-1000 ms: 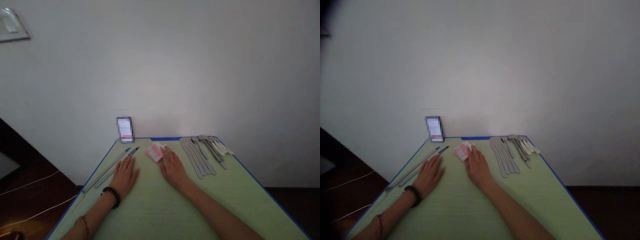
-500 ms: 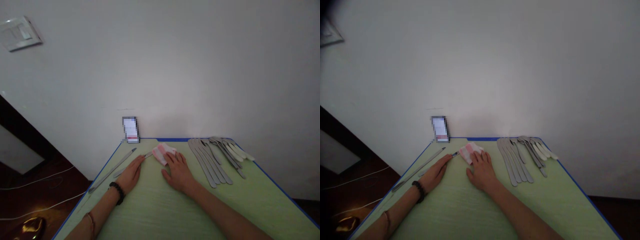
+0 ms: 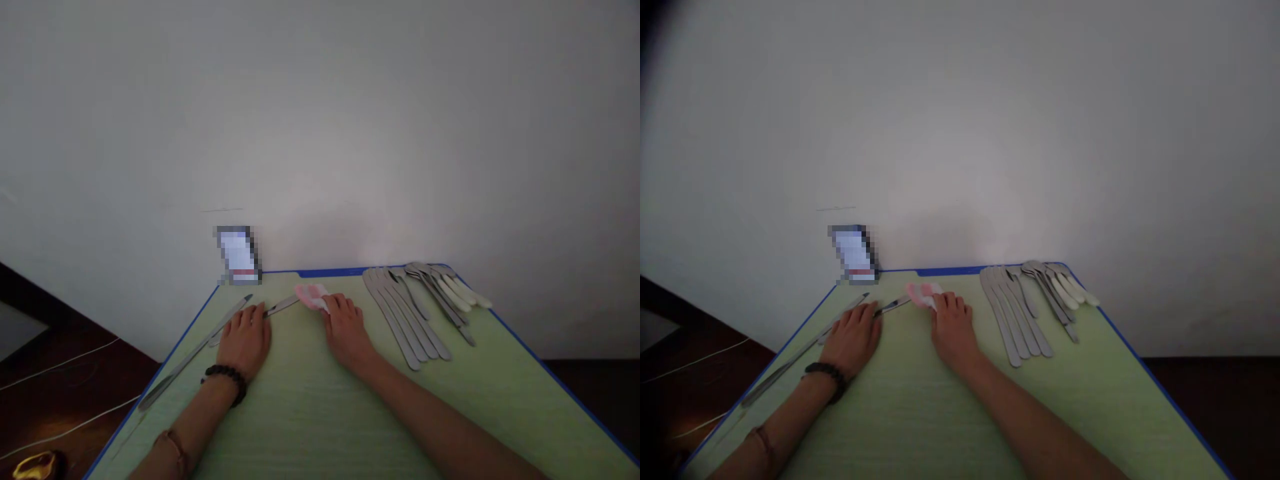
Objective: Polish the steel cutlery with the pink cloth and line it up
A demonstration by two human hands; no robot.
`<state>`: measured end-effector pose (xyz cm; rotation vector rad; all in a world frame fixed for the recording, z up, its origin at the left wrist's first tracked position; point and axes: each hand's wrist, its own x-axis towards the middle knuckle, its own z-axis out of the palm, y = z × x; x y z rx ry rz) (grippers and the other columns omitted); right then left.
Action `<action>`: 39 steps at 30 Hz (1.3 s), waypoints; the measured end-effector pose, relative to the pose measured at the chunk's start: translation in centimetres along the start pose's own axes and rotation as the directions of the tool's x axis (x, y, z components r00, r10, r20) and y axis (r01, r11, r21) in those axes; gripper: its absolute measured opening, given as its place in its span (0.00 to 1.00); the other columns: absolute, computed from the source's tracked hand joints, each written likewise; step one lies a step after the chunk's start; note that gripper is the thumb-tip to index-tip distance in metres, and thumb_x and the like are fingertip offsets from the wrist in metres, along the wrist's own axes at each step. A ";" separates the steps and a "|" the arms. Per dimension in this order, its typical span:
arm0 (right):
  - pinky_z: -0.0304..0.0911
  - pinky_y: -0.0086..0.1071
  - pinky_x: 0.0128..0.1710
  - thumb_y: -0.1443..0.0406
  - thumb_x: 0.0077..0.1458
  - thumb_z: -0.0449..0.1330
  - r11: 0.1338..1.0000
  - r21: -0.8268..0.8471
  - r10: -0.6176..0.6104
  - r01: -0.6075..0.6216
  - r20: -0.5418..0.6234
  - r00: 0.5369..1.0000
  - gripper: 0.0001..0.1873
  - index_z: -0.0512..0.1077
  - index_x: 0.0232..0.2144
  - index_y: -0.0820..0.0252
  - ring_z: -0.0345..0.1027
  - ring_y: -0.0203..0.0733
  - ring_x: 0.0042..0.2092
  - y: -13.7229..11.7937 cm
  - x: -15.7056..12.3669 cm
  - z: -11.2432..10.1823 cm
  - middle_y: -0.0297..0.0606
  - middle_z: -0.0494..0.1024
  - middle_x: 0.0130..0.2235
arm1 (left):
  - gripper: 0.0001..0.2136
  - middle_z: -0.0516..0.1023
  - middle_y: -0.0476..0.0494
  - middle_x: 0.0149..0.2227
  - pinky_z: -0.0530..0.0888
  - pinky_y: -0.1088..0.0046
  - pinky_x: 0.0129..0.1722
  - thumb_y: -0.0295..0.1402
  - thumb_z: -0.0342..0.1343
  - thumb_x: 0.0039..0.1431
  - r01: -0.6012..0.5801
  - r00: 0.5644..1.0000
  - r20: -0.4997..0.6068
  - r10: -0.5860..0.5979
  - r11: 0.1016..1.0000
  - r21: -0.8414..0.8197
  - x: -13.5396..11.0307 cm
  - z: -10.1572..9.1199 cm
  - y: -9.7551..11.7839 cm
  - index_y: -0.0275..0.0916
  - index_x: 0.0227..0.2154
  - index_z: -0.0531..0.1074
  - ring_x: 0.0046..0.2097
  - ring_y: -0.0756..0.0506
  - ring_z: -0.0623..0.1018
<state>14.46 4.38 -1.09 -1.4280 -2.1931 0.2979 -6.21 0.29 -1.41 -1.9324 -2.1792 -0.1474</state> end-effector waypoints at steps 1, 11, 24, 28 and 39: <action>0.56 0.41 0.44 0.66 0.63 0.45 0.999 0.034 -0.004 0.005 -0.007 1.000 0.16 0.65 0.50 0.60 0.62 0.50 0.47 0.1 0.1 0.0 0.47 0.71 0.49 | 0.17 0.70 0.35 0.53 0.69 0.56 0.50 0.31 0.41 0.65 -0.010 0.999 0.050 0.007 0.998 0.056 -0.4 -0.5 0.1 0.34 0.53 0.67 0.53 0.36 0.69; 0.59 0.39 0.49 0.67 0.61 0.43 0.861 0.503 0.071 0.076 -0.267 0.961 0.18 0.66 0.49 0.61 0.66 0.44 0.47 1.9 1.4 1.6 0.47 0.73 0.46 | 0.17 0.71 0.29 0.48 0.74 0.61 0.41 0.21 0.37 0.64 -0.036 0.914 0.406 -0.020 0.991 0.129 0.3 -4.8 3.4 0.29 0.47 0.70 0.49 0.36 0.73; 0.61 0.36 0.45 0.67 0.59 0.45 0.768 0.640 0.243 0.018 -0.318 0.916 0.17 0.67 0.47 0.58 0.69 0.44 0.44 1.8 2.2 1.4 0.44 0.76 0.41 | 0.13 0.77 0.23 0.38 0.71 0.58 0.37 0.28 0.41 0.64 0.061 0.917 0.399 0.015 0.983 -0.176 3.7 -2.8 4.4 0.26 0.43 0.68 0.41 0.33 0.78; 0.62 0.35 0.41 0.63 0.61 0.44 0.754 0.657 0.275 -0.013 -0.298 0.914 0.17 0.67 0.47 0.58 0.70 0.44 0.40 1.9 1.9 1.1 0.43 0.77 0.38 | 0.15 0.79 0.33 0.30 0.69 0.65 0.34 0.33 0.38 0.64 0.090 0.950 0.308 0.054 0.896 -0.435 3.1 -2.1 3.1 0.32 0.42 0.67 0.36 0.38 0.79; 0.56 0.32 0.34 0.55 0.59 0.46 0.745 0.666 0.274 -0.037 -0.255 0.928 0.16 0.69 0.31 0.57 0.62 0.40 0.31 1.8 1.6 -0.3 0.34 0.70 0.27 | 0.16 0.64 0.61 0.14 0.64 0.76 0.16 0.44 0.46 0.53 0.158 0.977 0.198 0.084 0.344 -0.926 0.7 -1.2 3.1 0.40 0.41 0.58 0.15 0.49 0.68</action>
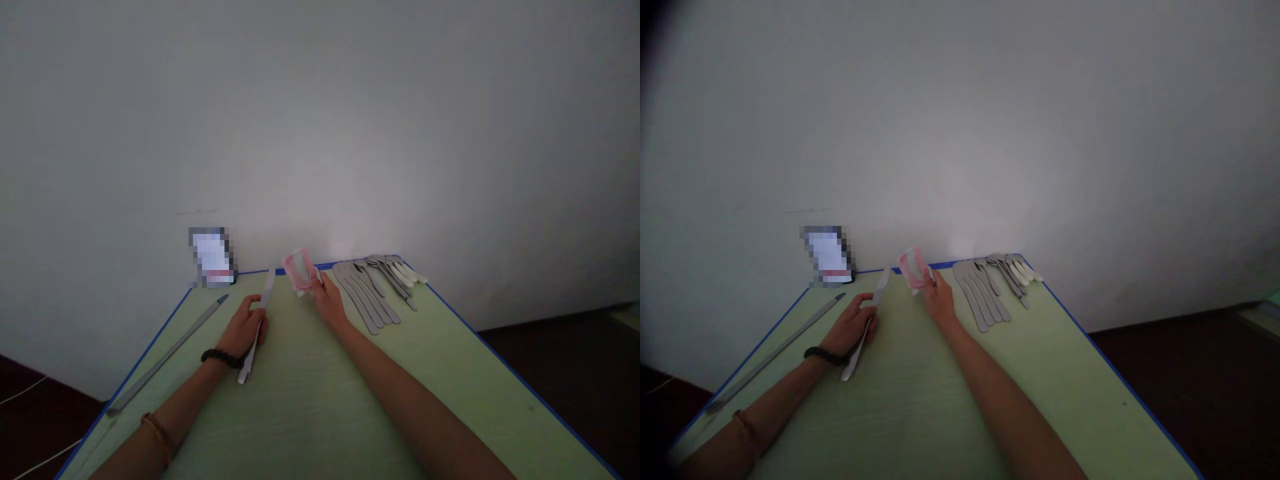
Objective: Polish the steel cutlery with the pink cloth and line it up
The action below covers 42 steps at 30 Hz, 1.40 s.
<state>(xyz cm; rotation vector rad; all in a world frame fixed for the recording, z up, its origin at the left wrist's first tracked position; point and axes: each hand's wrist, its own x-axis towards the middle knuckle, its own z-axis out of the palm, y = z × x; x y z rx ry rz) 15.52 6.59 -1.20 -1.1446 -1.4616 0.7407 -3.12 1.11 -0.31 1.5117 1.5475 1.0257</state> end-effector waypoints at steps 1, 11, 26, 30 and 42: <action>0.55 0.32 0.33 0.54 0.58 0.47 1.000 0.030 0.008 -0.008 0.021 1.000 0.16 0.68 0.29 0.56 0.61 0.39 0.30 0.1 0.1 -0.1 0.32 0.69 0.26 | 0.16 0.65 0.61 0.16 0.64 0.77 0.15 0.44 0.45 0.53 -0.001 1.000 -0.004 0.001 0.999 -0.046 0.3 0.5 0.2 0.41 0.41 0.57 0.14 0.50 0.68; 0.56 0.33 0.31 0.55 0.53 0.55 0.943 0.323 0.097 -0.081 -0.032 0.995 0.11 0.67 0.27 0.53 0.60 0.42 0.30 2.1 1.0 -0.3 0.33 0.68 0.26 | 0.16 0.65 0.59 0.27 0.62 0.82 0.10 0.44 0.45 0.58 0.077 0.996 0.069 -0.056 0.928 -0.365 0.0 3.5 1.8 0.45 0.46 0.53 0.14 0.55 0.65; 0.58 0.30 0.30 0.61 0.43 0.59 0.686 0.605 0.258 -0.404 0.316 0.913 0.08 0.70 0.25 0.59 0.62 0.38 0.29 1.0 1.0 0.1 0.33 0.70 0.26 | 0.17 0.58 0.61 0.12 0.54 0.83 0.13 0.47 0.52 0.55 0.153 0.968 0.232 -0.099 0.962 -0.225 0.9 2.9 0.7 0.38 0.37 0.69 0.13 0.55 0.57; 0.59 0.30 0.29 0.62 0.42 0.60 0.677 0.619 0.226 -0.398 0.341 0.913 0.08 0.70 0.26 0.59 0.62 0.37 0.28 1.0 0.9 0.1 0.32 0.70 0.25 | 0.13 0.65 0.57 0.14 0.58 0.82 0.13 0.46 0.53 0.53 0.162 0.964 0.245 -0.107 0.962 -0.219 0.8 3.0 0.5 0.39 0.30 0.66 0.14 0.54 0.61; 0.62 0.31 0.32 0.64 0.40 0.66 0.720 0.509 0.283 -0.472 0.405 0.869 0.14 0.74 0.33 0.61 0.67 0.37 0.30 0.1 0.6 -0.2 0.34 0.77 0.30 | 0.08 0.73 0.49 0.27 0.67 0.79 0.25 0.32 0.48 0.57 -0.099 0.894 0.426 0.139 0.988 -0.115 -0.4 2.6 0.7 0.38 0.29 0.72 0.25 0.52 0.71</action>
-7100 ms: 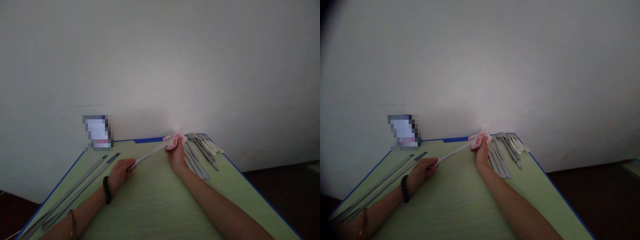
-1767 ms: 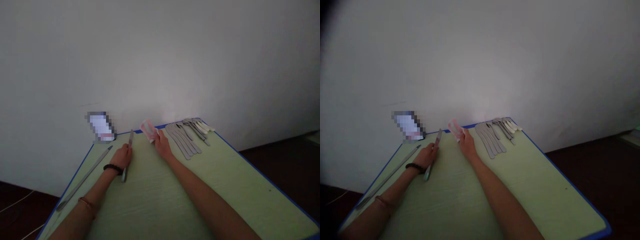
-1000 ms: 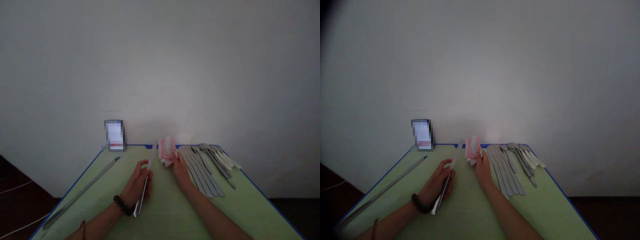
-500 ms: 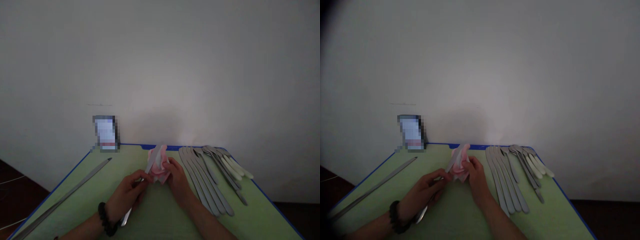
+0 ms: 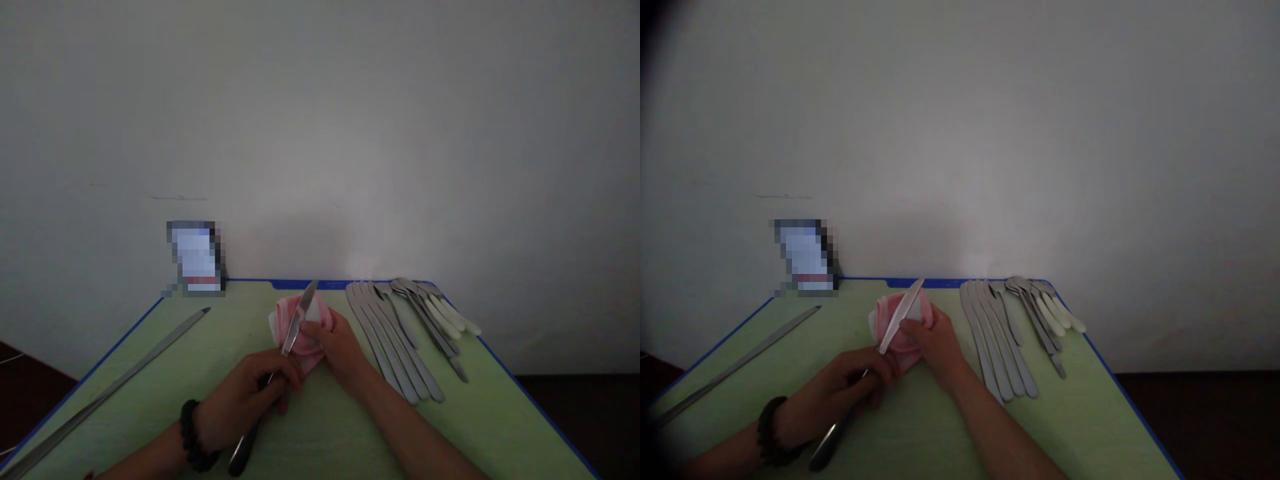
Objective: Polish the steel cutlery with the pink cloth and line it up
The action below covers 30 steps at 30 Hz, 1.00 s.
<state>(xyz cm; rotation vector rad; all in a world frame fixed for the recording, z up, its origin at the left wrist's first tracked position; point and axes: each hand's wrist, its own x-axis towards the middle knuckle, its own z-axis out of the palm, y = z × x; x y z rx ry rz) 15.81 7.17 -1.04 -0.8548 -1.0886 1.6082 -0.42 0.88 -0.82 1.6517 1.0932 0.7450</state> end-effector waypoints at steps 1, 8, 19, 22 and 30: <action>0.62 0.31 0.32 0.64 0.40 0.65 1.000 0.004 0.010 -0.010 0.008 1.000 0.12 0.74 0.32 0.61 0.67 0.37 0.29 -0.1 -0.1 0.0 0.34 0.77 0.29 | 0.09 0.73 0.49 0.27 0.67 0.78 0.26 0.31 0.48 0.57 -0.011 1.000 0.018 0.010 1.000 0.021 0.0 0.0 0.0 0.38 0.29 0.72 0.26 0.51 0.72; 0.63 0.30 0.30 0.62 0.41 0.66 0.994 0.105 0.017 -0.017 -0.003 1.000 0.12 0.74 0.31 0.61 0.68 0.38 0.29 0.2 0.1 0.1 0.34 0.77 0.28 | 0.09 0.73 0.49 0.27 0.67 0.77 0.29 0.34 0.48 0.59 0.008 0.995 0.100 -0.023 0.989 0.148 -0.3 -0.2 0.7 0.39 0.30 0.74 0.28 0.50 0.70; 0.64 0.32 0.30 0.59 0.44 0.63 0.932 0.351 -0.007 0.088 -0.227 0.974 0.14 0.69 0.34 0.56 0.70 0.39 0.30 0.8 1.2 -0.2 0.32 0.77 0.31 | 0.11 0.75 0.46 0.33 0.68 0.75 0.35 0.37 0.47 0.63 -0.083 0.969 0.245 0.025 0.970 0.228 -0.7 -0.8 1.4 0.40 0.38 0.73 0.34 0.48 0.72; 0.65 0.33 0.31 0.58 0.45 0.61 0.947 0.310 -0.007 0.081 -0.233 0.972 0.14 0.69 0.35 0.56 0.71 0.41 0.33 0.9 1.1 0.0 0.33 0.78 0.33 | 0.13 0.71 0.50 0.26 0.68 0.76 0.32 0.38 0.43 0.65 0.000 0.983 0.181 -0.031 0.986 0.170 -0.4 -0.4 1.3 0.39 0.36 0.71 0.29 0.50 0.71; 0.66 0.38 0.41 0.53 0.49 0.59 0.933 0.355 -0.002 0.055 -0.149 0.989 0.19 0.70 0.40 0.57 0.73 0.45 0.41 0.6 0.9 0.1 0.37 0.79 0.39 | 0.17 0.71 0.49 0.32 0.65 0.81 0.17 0.48 0.48 0.60 0.072 0.996 -0.025 -0.081 0.964 -0.256 0.5 0.1 -0.2 0.38 0.37 0.67 0.21 0.54 0.71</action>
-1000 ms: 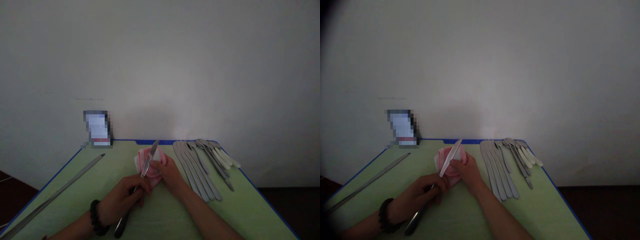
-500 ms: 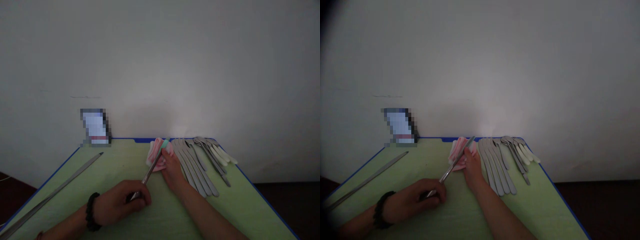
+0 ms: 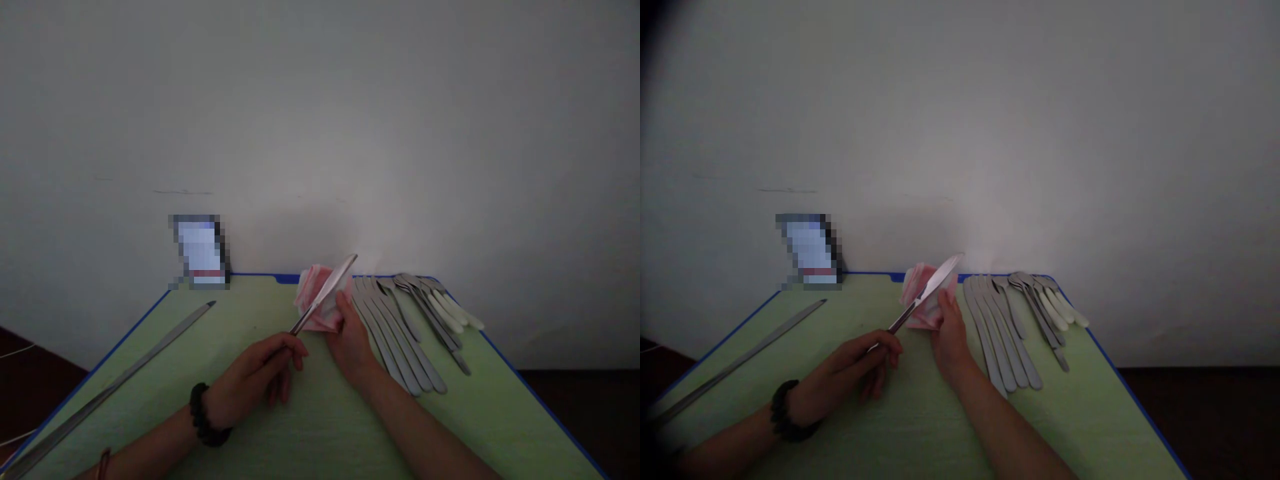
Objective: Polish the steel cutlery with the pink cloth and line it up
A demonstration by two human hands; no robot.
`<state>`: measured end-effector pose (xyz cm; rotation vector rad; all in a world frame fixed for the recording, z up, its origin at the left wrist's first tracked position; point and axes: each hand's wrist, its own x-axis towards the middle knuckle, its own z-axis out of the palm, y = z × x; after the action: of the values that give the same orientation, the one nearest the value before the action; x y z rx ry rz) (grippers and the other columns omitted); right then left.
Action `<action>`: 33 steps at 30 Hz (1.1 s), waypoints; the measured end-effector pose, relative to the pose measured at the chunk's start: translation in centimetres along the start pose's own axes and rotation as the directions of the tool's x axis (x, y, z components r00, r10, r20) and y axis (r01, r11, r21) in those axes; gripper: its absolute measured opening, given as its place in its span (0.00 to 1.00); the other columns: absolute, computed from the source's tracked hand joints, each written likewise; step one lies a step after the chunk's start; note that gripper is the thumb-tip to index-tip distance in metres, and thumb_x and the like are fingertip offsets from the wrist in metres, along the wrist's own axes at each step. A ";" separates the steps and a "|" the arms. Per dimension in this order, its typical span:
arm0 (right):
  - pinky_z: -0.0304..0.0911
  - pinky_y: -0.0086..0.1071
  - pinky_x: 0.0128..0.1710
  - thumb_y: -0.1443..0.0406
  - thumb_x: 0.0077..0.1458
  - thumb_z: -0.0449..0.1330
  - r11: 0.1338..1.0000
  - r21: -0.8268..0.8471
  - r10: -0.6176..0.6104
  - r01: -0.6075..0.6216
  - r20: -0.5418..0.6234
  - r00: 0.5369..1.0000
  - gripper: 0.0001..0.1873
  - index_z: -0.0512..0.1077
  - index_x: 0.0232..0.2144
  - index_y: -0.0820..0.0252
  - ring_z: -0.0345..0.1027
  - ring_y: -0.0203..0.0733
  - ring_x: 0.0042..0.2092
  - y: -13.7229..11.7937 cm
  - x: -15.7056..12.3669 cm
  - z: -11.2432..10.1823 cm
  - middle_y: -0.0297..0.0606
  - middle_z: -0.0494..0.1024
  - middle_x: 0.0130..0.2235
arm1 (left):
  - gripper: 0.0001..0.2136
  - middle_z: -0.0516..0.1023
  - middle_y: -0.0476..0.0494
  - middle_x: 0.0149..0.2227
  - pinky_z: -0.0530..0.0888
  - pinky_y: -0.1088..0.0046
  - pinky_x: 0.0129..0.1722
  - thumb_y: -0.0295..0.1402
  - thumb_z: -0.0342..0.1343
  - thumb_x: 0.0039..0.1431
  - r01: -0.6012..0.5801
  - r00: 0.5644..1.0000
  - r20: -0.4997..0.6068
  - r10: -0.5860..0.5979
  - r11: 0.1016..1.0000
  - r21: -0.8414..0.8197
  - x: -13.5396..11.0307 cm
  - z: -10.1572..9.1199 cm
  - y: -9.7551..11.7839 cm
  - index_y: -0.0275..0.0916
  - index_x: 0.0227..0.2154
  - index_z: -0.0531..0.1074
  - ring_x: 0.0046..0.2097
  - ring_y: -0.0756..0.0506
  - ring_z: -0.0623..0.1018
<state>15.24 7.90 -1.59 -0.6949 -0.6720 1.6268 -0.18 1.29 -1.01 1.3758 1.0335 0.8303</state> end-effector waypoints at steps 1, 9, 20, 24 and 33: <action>0.66 0.39 0.42 0.53 0.49 0.59 1.000 0.025 -0.009 0.009 -0.004 1.000 0.19 0.70 0.41 0.57 0.72 0.45 0.43 0.0 0.1 0.0 0.36 0.79 0.41 | 0.17 0.71 0.49 0.32 0.65 0.81 0.16 0.49 0.49 0.60 -0.013 1.000 -0.015 0.013 1.000 -0.023 0.0 0.0 -0.1 0.38 0.36 0.67 0.21 0.54 0.71; 0.63 0.38 0.48 0.59 0.48 0.60 0.986 0.124 0.093 -0.112 0.155 0.984 0.13 0.74 0.35 0.60 0.69 0.47 0.48 -0.8 -0.3 0.2 0.39 0.80 0.40 | 0.17 0.67 0.55 0.17 0.63 0.82 0.17 0.49 0.48 0.61 -0.024 0.999 -0.034 0.022 0.998 -0.062 0.0 0.0 -0.1 0.37 0.32 0.66 0.18 0.53 0.68; 0.63 0.31 0.36 0.69 0.45 0.58 0.990 -0.021 0.138 -0.138 0.318 0.938 0.09 0.74 0.32 0.62 0.68 0.37 0.32 -0.3 -0.5 -0.1 0.36 0.77 0.31 | 0.18 0.66 0.54 0.22 0.59 0.81 0.15 0.50 0.50 0.59 -0.027 1.000 -0.001 0.027 0.996 -0.081 0.2 -0.5 -0.1 0.38 0.32 0.66 0.17 0.55 0.64; 0.58 0.29 0.27 0.61 0.47 0.64 0.980 -0.144 0.176 -0.137 0.308 0.935 0.09 0.72 0.30 0.61 0.63 0.34 0.26 0.0 -1.0 0.2 0.32 0.72 0.25 | 0.19 0.67 0.52 0.27 0.55 0.81 0.18 0.50 0.49 0.60 -0.009 0.997 0.079 0.009 1.000 0.006 -0.2 -0.1 0.4 0.37 0.32 0.68 0.20 0.57 0.59; 0.57 0.29 0.27 0.58 0.42 0.65 0.994 0.040 0.103 -0.103 -0.002 0.995 0.12 0.70 0.26 0.59 0.59 0.34 0.26 0.0 -0.5 0.6 0.30 0.68 0.24 | 0.19 0.71 0.50 0.35 0.61 0.81 0.17 0.48 0.47 0.63 -0.049 0.997 0.062 0.050 0.998 -0.031 -0.4 0.2 0.5 0.44 0.50 0.56 0.19 0.57 0.66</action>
<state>14.88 7.33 -1.17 -0.7140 -0.6072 1.7285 -0.13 0.86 -0.46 1.3981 0.9388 0.8310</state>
